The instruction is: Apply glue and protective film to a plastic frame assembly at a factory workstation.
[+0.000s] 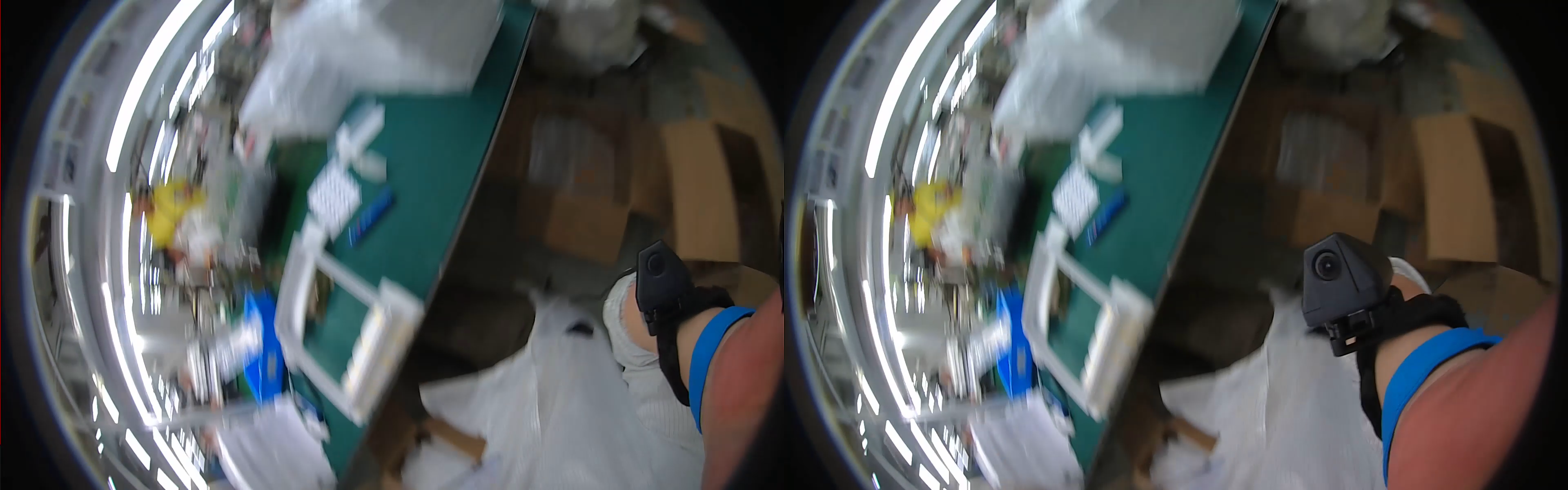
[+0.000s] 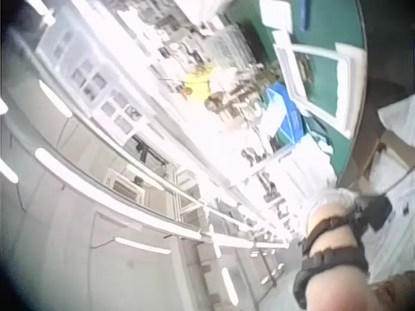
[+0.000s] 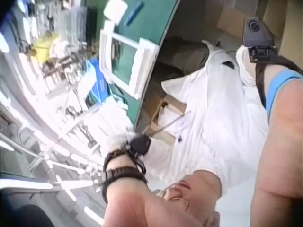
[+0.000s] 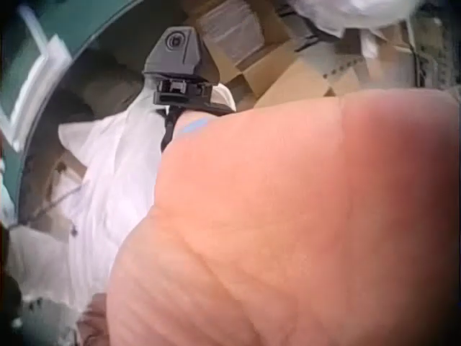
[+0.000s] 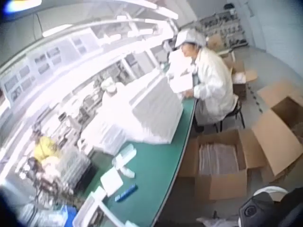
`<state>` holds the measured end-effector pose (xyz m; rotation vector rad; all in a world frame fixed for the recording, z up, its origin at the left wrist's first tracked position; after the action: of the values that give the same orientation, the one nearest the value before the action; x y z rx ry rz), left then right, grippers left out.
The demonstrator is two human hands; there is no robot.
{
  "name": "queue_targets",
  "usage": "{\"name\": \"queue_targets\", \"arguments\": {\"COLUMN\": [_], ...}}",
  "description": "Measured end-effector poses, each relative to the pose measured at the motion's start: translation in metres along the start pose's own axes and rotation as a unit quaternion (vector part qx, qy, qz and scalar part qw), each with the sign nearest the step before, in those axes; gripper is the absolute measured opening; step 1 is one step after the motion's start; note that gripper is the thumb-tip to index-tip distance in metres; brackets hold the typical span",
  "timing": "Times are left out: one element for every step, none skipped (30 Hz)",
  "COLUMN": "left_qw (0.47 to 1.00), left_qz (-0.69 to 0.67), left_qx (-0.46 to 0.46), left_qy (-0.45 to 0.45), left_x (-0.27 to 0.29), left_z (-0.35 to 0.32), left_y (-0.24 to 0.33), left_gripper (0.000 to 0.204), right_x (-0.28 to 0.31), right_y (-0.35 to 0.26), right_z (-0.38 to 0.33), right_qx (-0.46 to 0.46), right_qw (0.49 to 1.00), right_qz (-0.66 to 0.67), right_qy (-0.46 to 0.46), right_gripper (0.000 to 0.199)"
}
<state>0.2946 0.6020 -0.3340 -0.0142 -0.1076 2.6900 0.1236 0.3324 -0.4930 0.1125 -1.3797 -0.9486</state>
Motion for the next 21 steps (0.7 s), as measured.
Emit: {"name": "queue_targets", "arguments": {"left_qw": [0.999, 0.996, 0.995, 0.992, 0.988, 0.983, 0.977, 0.968, 0.957, 0.942, 0.928, 0.917, 0.904, 0.897, 0.894, 0.891, 0.889, 0.89, 0.892, 0.888, 0.884], "left_qz": [-0.023, -0.03, -0.012, 0.023, 0.062, 0.096, 0.11, 0.122, 0.144, 0.173, 0.201, 0.222, 0.25, 0.274, 0.293, 0.303, 0.31, 0.31, 0.307, 0.308, 0.306], "left_qx": [-0.048, -0.079, -0.101, -0.118, -0.131, -0.144, -0.168, -0.203, -0.235, -0.266, -0.293, -0.307, -0.319, -0.309, -0.29, -0.285, -0.282, -0.277, -0.273, -0.287, -0.302], "left_qy": [0.01, 0.015, 0.021, 0.032, 0.049, 0.065, 0.077, 0.086, 0.094, 0.105, 0.116, 0.127, 0.14, 0.158, 0.175, 0.182, 0.186, 0.188, 0.19, 0.186, 0.182], "left_x": [0.014, 0.029, 0.037, 0.035, 0.025, 0.017, 0.009, 0.016, 0.03, 0.034, 0.04, 0.048, 0.045, 0.037, 0.028, 0.031, 0.033, 0.038, 0.042, 0.047, 0.054], "left_z": [0.026, 0.044, 0.061, 0.071, 0.072, 0.07, 0.101, 0.116, 0.113, 0.099, 0.083, 0.065, 0.04, 0.015, 0.004, -0.004, -0.01, -0.016, -0.019, -0.021, -0.021], "left_y": [-0.012, -0.008, 0.009, 0.038, 0.07, 0.097, 0.101, 0.119, 0.133, 0.144, 0.153, 0.159, 0.162, 0.166, 0.17, 0.171, 0.171, 0.173, 0.174, 0.173, 0.173], "left_gripper": [0.047, 0.047, 0.046, 0.046, 0.045, 0.045, 0.045, 0.044, 0.044, 0.044, 0.043, 0.043, 0.043, 0.042, 0.042, 0.042, 0.041, 0.041, 0.041, 0.041, 0.04], "right_x": [-0.03, -0.041, -0.033, -0.017, -0.001, 0.007, 0.02, 0.02, 0.001, -0.025, -0.05, -0.072, -0.095, -0.102, -0.093, -0.098, -0.103, -0.105, -0.106, -0.12, -0.131], "right_y": [0.021, 0.027, 0.025, 0.013, -0.002, -0.014, 0.013, 0.019, 0.024, 0.033, 0.045, 0.05, 0.061, 0.061, 0.063, 0.067, 0.072, 0.071, 0.07, 0.081, 0.091], "right_z": [0.02, 0.033, 0.027, -0.001, -0.042, -0.079, -0.097, -0.101, -0.107, -0.124, -0.14, -0.148, -0.169, -0.195, -0.218, -0.223, -0.225, -0.223, -0.22, -0.212, -0.203], "right_qx": [-0.009, -0.011, 0.007, 0.041, 0.081, 0.115, 0.135, 0.151, 0.176, 0.208, 0.239, 0.261, 0.29, 0.315, 0.333, 0.341, 0.344, 0.342, 0.335, 0.334, 0.33], "right_qw": [0.999, 0.996, 0.995, 0.993, 0.99, 0.986, 0.981, 0.974, 0.965, 0.953, 0.94, 0.932, 0.921, 0.917, 0.917, 0.916, 0.916, 0.918, 0.921, 0.919, 0.917], "right_qz": [-0.052, -0.083, -0.1, -0.108, -0.111, -0.116, -0.136, -0.167, -0.192, -0.215, -0.233, -0.242, -0.246, -0.231, -0.209, -0.202, -0.197, -0.191, -0.188, -0.199, -0.213], "right_qy": [-0.011, -0.015, -0.006, 0.007, 0.015, 0.022, 0.024, 0.03, 0.042, 0.054, 0.066, 0.071, 0.078, 0.074, 0.065, 0.065, 0.065, 0.063, 0.06, 0.069, 0.075], "right_gripper": [0.025, 0.025, 0.025, 0.025, 0.025, 0.025, 0.025, 0.025, 0.025, 0.025, 0.025, 0.025, 0.025, 0.025, 0.025, 0.025, 0.025, 0.025, 0.025, 0.025, 0.025]}}
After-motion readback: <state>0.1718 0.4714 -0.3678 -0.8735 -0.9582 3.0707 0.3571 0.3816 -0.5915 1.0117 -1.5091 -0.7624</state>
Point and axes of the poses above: each hand's wrist, its own z-axis towards the middle knuckle, its own x-axis out of the back of the hand, y = z × x, the point moved 9 cm from there along z, towards the middle knuckle, and after that the axes turned 14 degrees about -x, right-handed, at the moved point
